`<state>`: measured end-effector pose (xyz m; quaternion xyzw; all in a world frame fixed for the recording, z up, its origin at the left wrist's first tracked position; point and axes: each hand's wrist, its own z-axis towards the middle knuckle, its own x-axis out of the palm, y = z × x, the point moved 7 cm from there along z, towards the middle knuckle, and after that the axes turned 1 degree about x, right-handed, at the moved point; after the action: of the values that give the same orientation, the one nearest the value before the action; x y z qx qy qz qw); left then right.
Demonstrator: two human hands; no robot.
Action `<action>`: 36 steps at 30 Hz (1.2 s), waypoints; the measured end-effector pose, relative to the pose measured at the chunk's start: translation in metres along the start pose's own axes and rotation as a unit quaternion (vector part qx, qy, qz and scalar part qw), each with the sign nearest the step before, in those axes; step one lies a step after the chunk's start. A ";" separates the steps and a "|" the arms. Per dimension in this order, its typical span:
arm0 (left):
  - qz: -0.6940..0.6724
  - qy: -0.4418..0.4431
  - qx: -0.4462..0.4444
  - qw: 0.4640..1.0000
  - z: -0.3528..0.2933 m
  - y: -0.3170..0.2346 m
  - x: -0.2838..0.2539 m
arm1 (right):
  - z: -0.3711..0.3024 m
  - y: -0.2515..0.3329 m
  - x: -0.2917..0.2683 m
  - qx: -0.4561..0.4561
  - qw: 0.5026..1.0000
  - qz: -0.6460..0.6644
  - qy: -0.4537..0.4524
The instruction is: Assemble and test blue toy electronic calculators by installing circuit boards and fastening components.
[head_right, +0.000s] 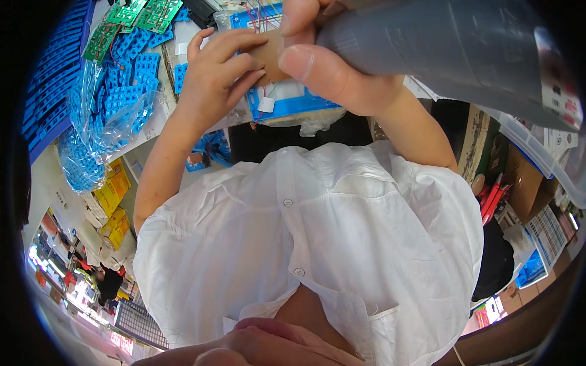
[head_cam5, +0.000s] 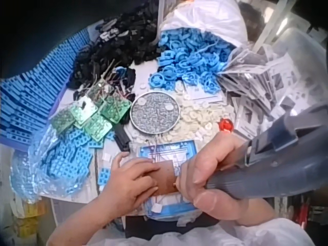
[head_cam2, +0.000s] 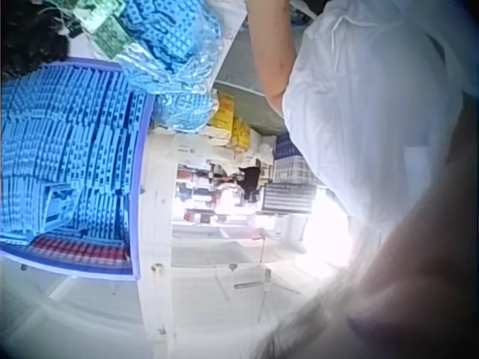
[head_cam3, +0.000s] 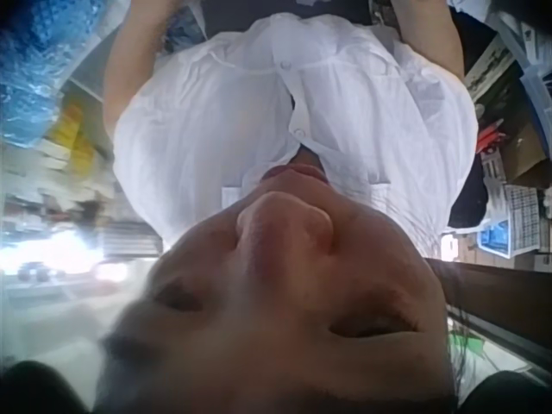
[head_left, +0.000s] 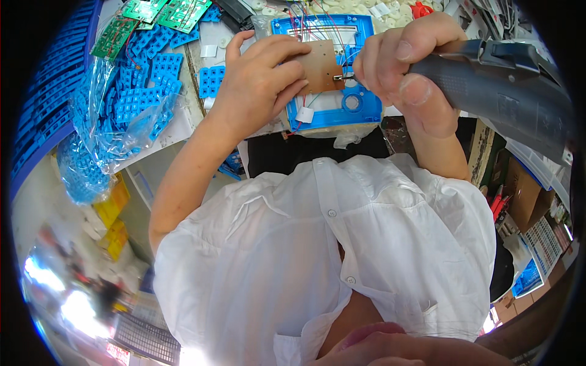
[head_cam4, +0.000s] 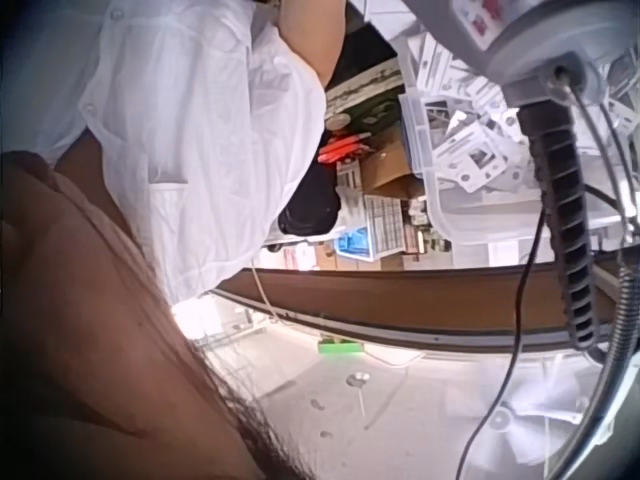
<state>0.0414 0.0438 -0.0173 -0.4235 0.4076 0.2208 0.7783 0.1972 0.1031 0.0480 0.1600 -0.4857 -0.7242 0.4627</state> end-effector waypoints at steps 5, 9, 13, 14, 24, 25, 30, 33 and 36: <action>-0.014 0.007 0.012 1.000 0.014 0.007 -0.003 | 0.003 0.000 0.002 -0.009 1.000 0.005 0.023; -0.048 0.012 0.015 0.999 0.018 0.015 0.001 | 0.004 0.005 0.003 -0.008 0.999 -0.005 0.034; -0.068 0.012 0.025 0.997 0.020 0.019 0.002 | 0.003 0.005 0.002 -0.001 1.000 -0.005 0.022; -0.068 0.013 0.027 0.997 0.021 0.019 0.002 | 0.003 0.005 0.002 -0.001 1.000 -0.004 0.018; -0.088 -0.006 0.004 0.996 0.004 0.008 -0.020 | 0.006 0.007 -0.001 -0.012 0.999 -0.018 0.036; -0.099 0.005 0.008 0.995 0.001 0.005 -0.017 | 0.005 0.006 -0.002 -0.010 0.999 -0.015 0.028; -0.033 0.061 0.031 0.997 0.000 -0.001 -0.004 | 0.005 0.004 -0.001 -0.013 0.999 -0.001 0.035; -0.023 0.068 0.023 0.997 0.000 -0.005 -0.003 | 0.004 0.004 -0.001 -0.010 1.000 -0.010 0.027; 0.000 0.070 0.019 0.997 0.000 -0.008 -0.003 | 0.002 0.003 -0.004 -0.021 0.999 -0.002 0.030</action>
<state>0.0449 0.0395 -0.0108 -0.4228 0.4655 0.1831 0.7557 0.1989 0.1072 0.0505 0.1725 -0.4558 -0.7304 0.4786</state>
